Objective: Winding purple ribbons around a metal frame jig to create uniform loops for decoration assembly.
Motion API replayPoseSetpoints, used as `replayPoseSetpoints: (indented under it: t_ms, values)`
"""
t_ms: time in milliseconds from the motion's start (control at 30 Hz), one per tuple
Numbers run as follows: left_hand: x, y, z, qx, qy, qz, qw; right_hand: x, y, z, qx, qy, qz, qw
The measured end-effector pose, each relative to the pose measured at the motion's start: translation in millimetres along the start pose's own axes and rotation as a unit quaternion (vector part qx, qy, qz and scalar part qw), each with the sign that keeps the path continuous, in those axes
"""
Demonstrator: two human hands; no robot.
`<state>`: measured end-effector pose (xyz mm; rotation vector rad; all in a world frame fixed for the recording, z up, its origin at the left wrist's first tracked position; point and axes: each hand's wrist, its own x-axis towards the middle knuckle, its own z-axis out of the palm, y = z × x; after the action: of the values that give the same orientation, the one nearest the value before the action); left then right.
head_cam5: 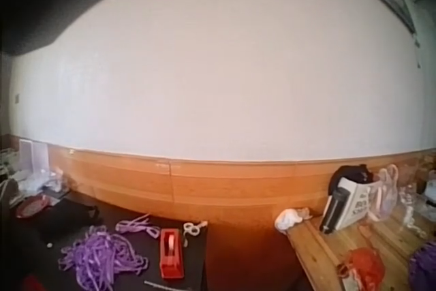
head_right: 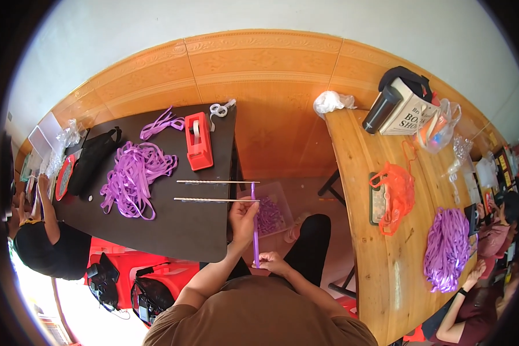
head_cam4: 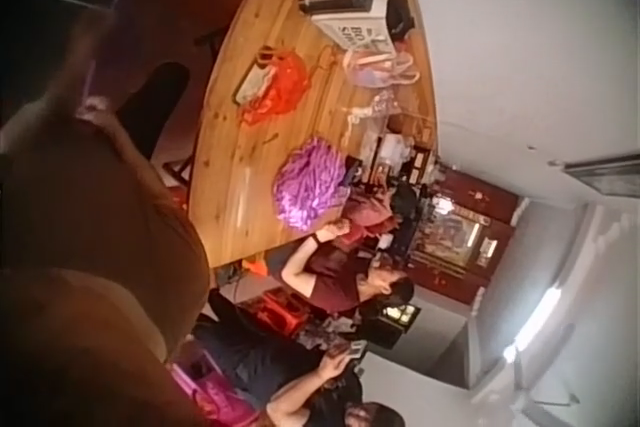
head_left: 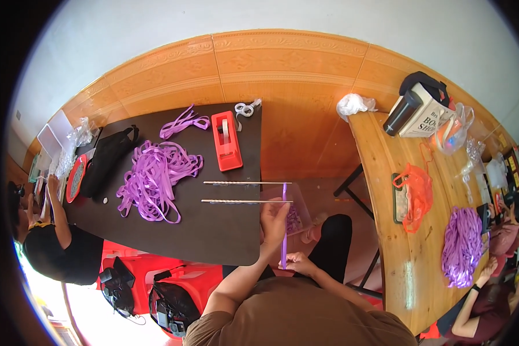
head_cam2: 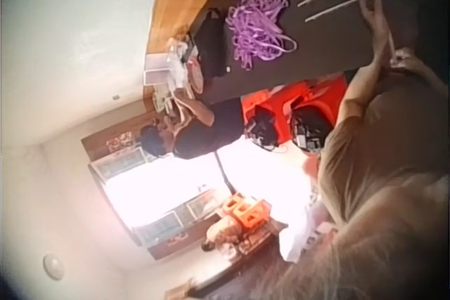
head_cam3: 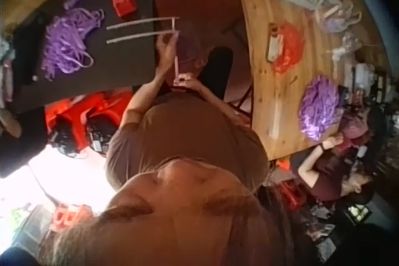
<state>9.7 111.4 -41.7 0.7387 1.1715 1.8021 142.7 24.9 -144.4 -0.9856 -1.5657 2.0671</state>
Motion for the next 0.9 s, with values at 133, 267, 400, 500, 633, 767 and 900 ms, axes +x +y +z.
replayPoseSetpoints:
  t_ms: [133,267,400,500,633,767,900]
  values:
    - [-5.5,19.2,-1.6,-0.094,-0.062,-0.191,0.975,-0.3,3.6,-5.6,-0.009,0.003,0.003,1.000]
    - [-20.2,35.6,3.5,-0.072,-0.066,-0.185,0.978,2.6,9.9,-9.5,0.029,-0.002,-0.014,0.999]
    - [-31.1,46.8,8.0,-0.087,-0.056,-0.145,0.984,5.2,10.8,-13.0,0.048,0.008,-0.008,0.999]
    - [-36.1,60.6,13.0,-0.087,-0.051,-0.129,0.987,-1.1,-10.8,-13.2,-0.025,0.006,-0.019,0.999]
    - [-36.4,74.3,18.8,-0.097,-0.047,-0.135,0.985,-7.1,-17.7,-15.2,0.004,0.008,-0.050,0.999]
    - [-37.3,84.4,20.2,-0.099,-0.047,-0.157,0.982,-13.6,-38.4,-23.8,0.160,0.212,-0.005,0.964]
    - [-43.4,96.2,19.3,-0.092,-0.041,-0.174,0.980,9.0,-83.9,-48.5,0.078,0.433,-0.200,0.876]
